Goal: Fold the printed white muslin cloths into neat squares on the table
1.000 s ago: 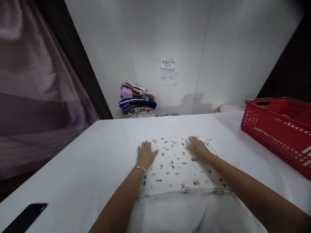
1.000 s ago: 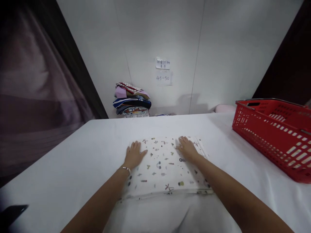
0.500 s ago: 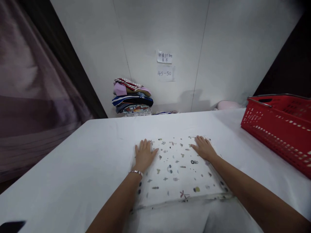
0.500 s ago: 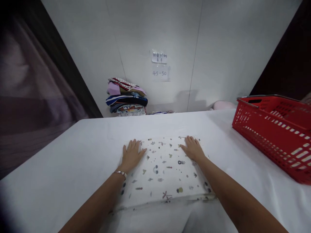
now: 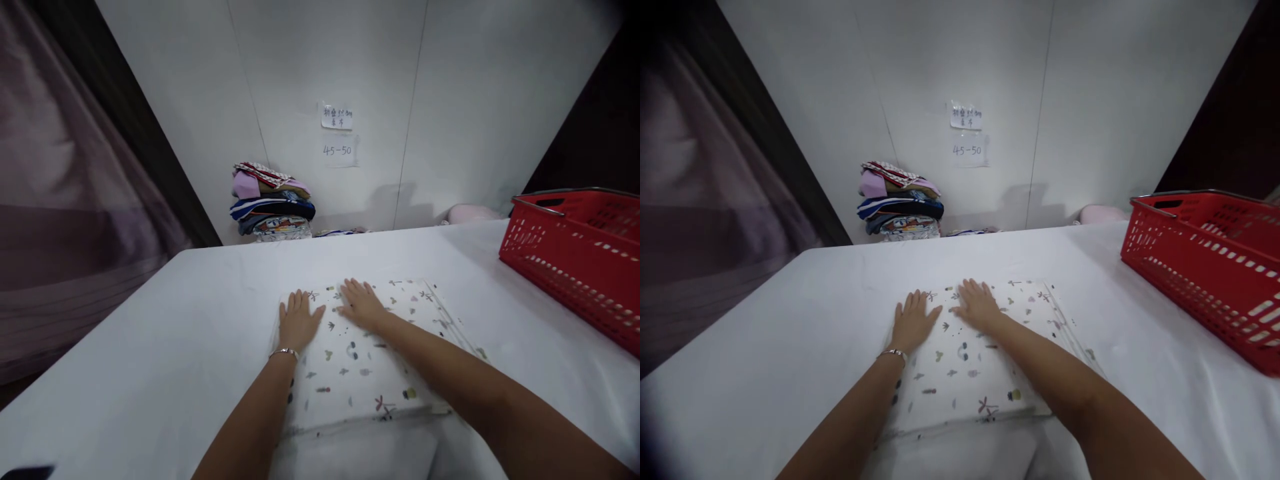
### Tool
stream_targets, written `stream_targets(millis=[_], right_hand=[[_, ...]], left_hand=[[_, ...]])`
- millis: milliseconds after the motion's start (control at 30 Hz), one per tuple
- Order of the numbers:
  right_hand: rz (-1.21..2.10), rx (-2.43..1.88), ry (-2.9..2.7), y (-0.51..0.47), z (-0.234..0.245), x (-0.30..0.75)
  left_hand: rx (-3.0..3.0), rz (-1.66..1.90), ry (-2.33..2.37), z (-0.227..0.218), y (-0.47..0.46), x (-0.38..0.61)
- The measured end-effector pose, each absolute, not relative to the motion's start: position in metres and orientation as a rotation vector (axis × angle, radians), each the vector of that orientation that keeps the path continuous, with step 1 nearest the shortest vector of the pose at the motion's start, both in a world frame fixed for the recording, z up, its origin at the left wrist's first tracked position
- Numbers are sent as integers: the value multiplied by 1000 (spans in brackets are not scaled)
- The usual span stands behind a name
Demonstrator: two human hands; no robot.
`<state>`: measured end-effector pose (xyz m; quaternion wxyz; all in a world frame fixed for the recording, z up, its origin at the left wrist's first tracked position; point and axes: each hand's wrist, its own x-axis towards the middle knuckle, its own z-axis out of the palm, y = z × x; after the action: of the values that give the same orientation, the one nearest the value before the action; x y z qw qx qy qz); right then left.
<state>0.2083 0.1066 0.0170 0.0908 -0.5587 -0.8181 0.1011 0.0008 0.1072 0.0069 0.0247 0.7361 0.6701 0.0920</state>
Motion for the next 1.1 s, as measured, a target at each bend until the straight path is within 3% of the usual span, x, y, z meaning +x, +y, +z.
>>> stream_targets(millis=[167, 367, 533, 833, 1100], right_hand=[[339, -1623, -2489, 113, 13, 205], [-71, -2044, -2261, 106, 10, 314], [99, -2271, -2139, 98, 0, 370], [143, -2273, -2141, 89, 11, 357], [205, -2054, -2140, -23, -4, 392]], left_hand=[[2302, 297, 2085, 7, 107, 0], [2283, 282, 2072, 7, 109, 0], [2283, 284, 2072, 5, 111, 0], [2267, 374, 2027, 10, 109, -3], [2180, 392, 2032, 22, 74, -39]])
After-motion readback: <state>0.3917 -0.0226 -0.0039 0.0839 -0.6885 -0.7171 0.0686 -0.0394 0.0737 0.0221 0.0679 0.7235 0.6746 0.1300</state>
